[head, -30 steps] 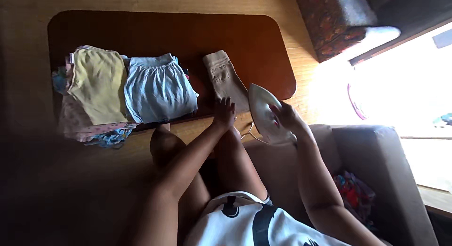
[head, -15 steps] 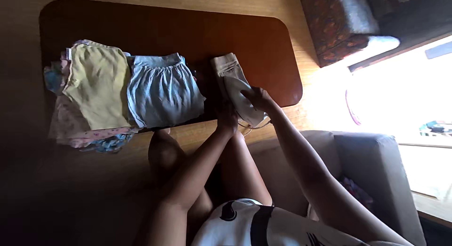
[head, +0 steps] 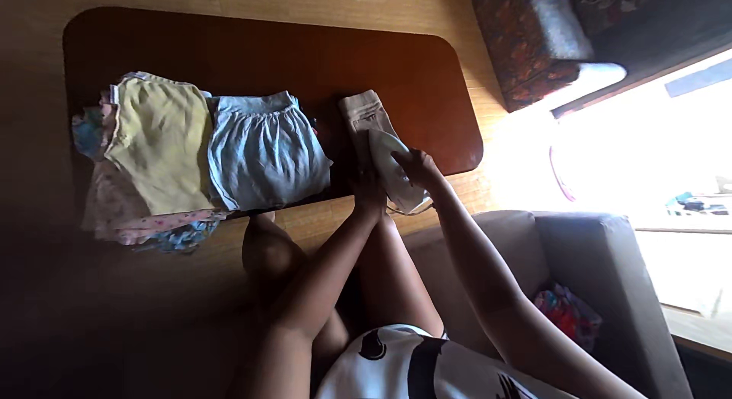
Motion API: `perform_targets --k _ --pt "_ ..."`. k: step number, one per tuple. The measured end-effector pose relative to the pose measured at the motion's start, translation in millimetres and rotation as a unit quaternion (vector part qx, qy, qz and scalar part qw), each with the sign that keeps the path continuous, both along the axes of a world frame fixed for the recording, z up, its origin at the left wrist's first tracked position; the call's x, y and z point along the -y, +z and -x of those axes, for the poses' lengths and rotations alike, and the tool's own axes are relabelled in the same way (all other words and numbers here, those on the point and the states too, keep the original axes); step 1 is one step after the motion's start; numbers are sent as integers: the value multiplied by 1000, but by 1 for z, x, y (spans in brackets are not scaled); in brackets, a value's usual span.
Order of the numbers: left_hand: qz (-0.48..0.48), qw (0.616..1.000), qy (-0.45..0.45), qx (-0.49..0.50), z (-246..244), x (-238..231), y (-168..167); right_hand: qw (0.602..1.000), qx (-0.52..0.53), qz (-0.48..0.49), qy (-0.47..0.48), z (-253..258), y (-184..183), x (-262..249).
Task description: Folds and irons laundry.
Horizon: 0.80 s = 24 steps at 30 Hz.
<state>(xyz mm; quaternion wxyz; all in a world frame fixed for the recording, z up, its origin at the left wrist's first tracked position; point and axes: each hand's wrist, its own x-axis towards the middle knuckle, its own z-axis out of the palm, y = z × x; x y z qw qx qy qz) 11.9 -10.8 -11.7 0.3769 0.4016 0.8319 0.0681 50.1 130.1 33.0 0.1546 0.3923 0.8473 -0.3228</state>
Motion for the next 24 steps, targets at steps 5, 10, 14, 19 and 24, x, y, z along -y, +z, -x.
perform_targets --k 5,10,14,19,24 --pt "-94 994 44 -25 -11 4 -13 1000 -14 -9 1 34 2 -5" --pt "-1 1000 2 7 -1 0 1 1000 -19 6 -15 14 -3 1" --pt "26 1000 -7 11 -5 0 10 1000 -8 6 -27 -10 -3 6" --pt "12 1000 -5 15 -11 0 17 1000 -7 0 3 28 3 -4" --pt "40 999 -18 18 -10 0 23 1000 -2 9 1 22 3 -3"
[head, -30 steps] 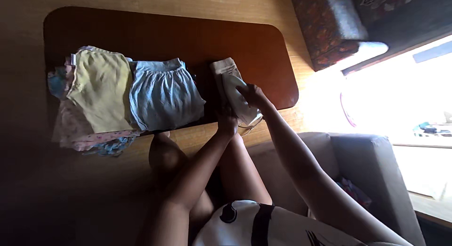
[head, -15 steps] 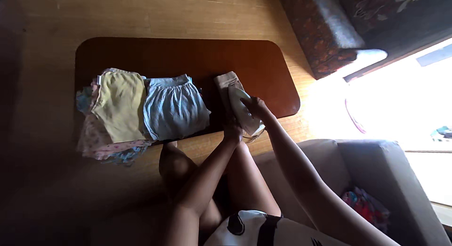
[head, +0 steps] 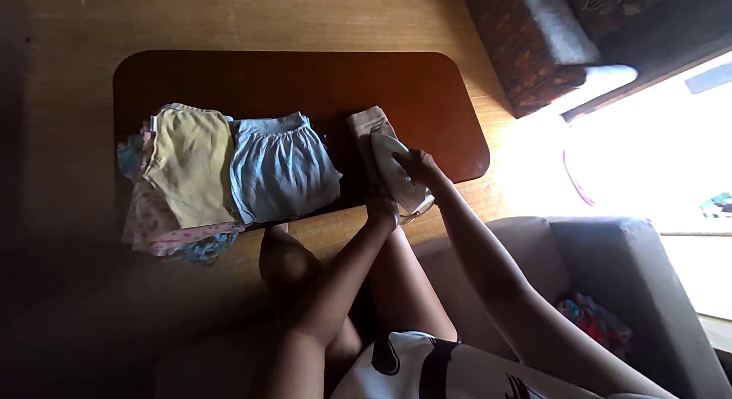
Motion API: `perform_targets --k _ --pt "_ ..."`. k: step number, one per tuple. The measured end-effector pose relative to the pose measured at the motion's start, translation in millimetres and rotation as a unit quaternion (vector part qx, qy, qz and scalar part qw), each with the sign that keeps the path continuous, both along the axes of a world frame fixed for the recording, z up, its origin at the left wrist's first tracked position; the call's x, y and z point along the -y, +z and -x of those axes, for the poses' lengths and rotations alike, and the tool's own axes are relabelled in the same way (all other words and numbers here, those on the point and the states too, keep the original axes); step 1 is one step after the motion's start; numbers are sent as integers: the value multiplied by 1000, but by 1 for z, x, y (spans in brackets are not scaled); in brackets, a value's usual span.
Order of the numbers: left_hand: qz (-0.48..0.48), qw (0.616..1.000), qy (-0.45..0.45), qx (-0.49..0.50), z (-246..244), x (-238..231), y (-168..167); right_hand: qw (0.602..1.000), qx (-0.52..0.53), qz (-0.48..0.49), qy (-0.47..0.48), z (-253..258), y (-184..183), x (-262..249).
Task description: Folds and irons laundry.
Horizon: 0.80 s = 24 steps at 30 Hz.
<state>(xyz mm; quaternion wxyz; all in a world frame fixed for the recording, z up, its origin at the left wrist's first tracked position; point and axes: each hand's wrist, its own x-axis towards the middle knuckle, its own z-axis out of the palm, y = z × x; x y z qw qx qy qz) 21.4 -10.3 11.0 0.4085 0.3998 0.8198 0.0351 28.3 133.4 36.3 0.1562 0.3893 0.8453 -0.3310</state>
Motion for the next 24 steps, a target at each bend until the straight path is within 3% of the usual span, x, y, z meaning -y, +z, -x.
perform_targets --k 4,11,19,24 --pt "33 999 1 -2 -2 -5 1 998 -14 -25 -56 -35 -10 12" --pt "-12 1000 5 -7 -1 2 -3 996 -17 -46 -73 13 -1 -8" --pt "29 999 -11 -11 0 -4 -1 996 3 -30 -90 -28 -7 -2" --pt "15 999 -10 -26 -2 -3 -2 996 -6 -40 -81 -3 -5 -22"
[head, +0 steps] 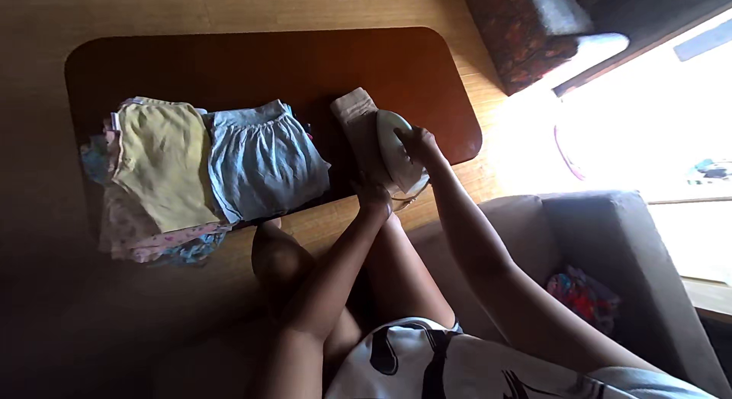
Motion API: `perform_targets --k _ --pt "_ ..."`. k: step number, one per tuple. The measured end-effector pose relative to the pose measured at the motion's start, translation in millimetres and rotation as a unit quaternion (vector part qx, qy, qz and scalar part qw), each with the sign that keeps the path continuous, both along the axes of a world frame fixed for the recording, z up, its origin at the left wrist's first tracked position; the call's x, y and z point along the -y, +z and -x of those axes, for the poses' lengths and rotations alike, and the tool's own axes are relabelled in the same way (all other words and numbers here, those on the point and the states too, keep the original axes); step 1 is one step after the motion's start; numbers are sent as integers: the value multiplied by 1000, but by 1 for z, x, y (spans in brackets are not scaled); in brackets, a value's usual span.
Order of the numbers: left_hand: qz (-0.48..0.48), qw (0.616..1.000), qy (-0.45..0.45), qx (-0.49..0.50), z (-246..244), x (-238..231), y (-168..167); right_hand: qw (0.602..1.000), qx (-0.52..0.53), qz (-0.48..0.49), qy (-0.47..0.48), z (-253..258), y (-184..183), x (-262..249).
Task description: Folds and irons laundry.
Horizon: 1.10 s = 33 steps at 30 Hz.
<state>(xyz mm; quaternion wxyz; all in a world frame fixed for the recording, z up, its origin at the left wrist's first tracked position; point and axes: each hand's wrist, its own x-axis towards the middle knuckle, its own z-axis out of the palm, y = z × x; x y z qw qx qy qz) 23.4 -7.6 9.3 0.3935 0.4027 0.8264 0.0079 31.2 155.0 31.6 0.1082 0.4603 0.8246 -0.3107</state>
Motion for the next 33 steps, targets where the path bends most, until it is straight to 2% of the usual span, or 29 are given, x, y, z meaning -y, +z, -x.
perform_targets --k 3,9,15,18,23,27,30,33 --pt "-14 1000 5 9 1 5 1 1000 3 8 8 -1 1 -5" --pt "26 1000 -11 -8 1 -4 -4 1000 13 12 24 -59 -4 9" --pt "25 999 -10 -17 -2 -3 -1 999 -5 12 36 -19 0 -4" --pt "12 1000 -10 -15 1 2 -2 999 -8 21 45 -17 1 -7" --pt "21 999 -18 -23 -1 0 -4 997 2 40 64 -78 -8 7" --pt "39 999 -15 -9 -1 -2 1 992 28 75 99 -121 -1 14" --pt "12 999 12 -28 -5 0 -4 990 18 68 124 -112 -2 11" --pt "-8 997 52 -50 -8 3 -5 984 12 70 161 -68 -2 12"
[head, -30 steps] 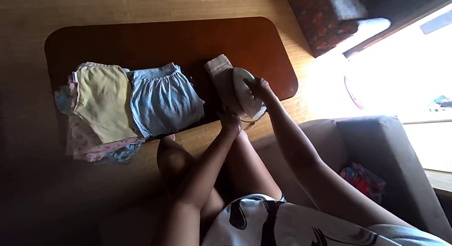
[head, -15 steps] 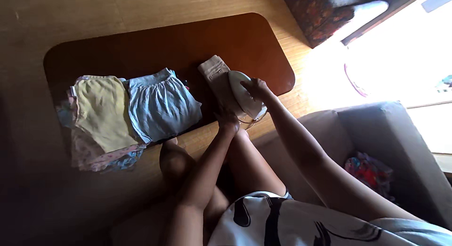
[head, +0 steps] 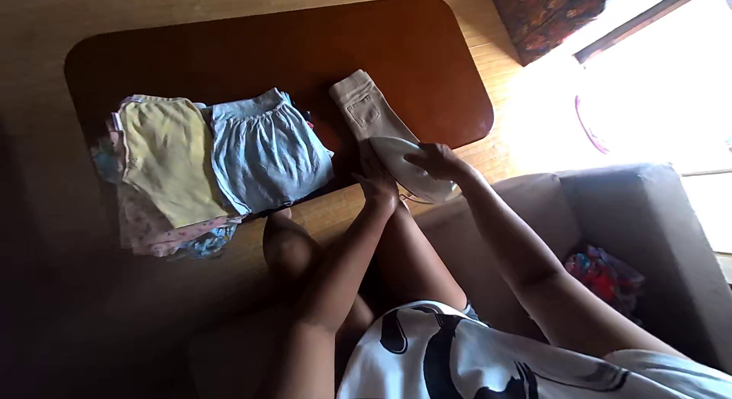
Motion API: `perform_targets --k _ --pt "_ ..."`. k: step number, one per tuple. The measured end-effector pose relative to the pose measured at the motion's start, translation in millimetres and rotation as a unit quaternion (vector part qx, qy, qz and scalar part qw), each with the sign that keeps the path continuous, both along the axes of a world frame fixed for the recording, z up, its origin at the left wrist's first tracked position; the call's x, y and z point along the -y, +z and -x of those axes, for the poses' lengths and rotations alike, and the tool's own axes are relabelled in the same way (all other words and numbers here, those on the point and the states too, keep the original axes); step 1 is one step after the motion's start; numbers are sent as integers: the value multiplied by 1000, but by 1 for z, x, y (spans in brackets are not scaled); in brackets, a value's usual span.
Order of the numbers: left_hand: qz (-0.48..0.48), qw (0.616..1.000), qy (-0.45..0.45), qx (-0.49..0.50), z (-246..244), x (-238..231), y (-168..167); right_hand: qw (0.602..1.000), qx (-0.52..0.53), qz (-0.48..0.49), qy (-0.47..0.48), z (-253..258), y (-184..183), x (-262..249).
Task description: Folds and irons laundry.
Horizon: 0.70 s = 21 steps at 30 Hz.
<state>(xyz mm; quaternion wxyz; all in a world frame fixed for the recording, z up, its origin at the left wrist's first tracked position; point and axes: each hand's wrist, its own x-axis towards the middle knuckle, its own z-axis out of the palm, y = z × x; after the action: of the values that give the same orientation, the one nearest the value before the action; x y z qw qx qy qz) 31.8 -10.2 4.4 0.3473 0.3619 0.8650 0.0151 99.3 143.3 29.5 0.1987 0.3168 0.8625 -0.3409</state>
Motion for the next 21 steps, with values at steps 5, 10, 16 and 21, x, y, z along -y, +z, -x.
perform_targets --k 5,10,16,21 --pt "14 999 -21 25 4 4 6 999 4 22 24 44 6 -1" --pt "25 999 -35 1 0 0 9 999 9 19 27 7 6 -3" --pt "69 996 -49 19 -1 -8 5 999 -18 19 37 29 2 -4" --pt "31 999 -41 16 3 -1 10 999 -32 12 43 41 -4 -5"
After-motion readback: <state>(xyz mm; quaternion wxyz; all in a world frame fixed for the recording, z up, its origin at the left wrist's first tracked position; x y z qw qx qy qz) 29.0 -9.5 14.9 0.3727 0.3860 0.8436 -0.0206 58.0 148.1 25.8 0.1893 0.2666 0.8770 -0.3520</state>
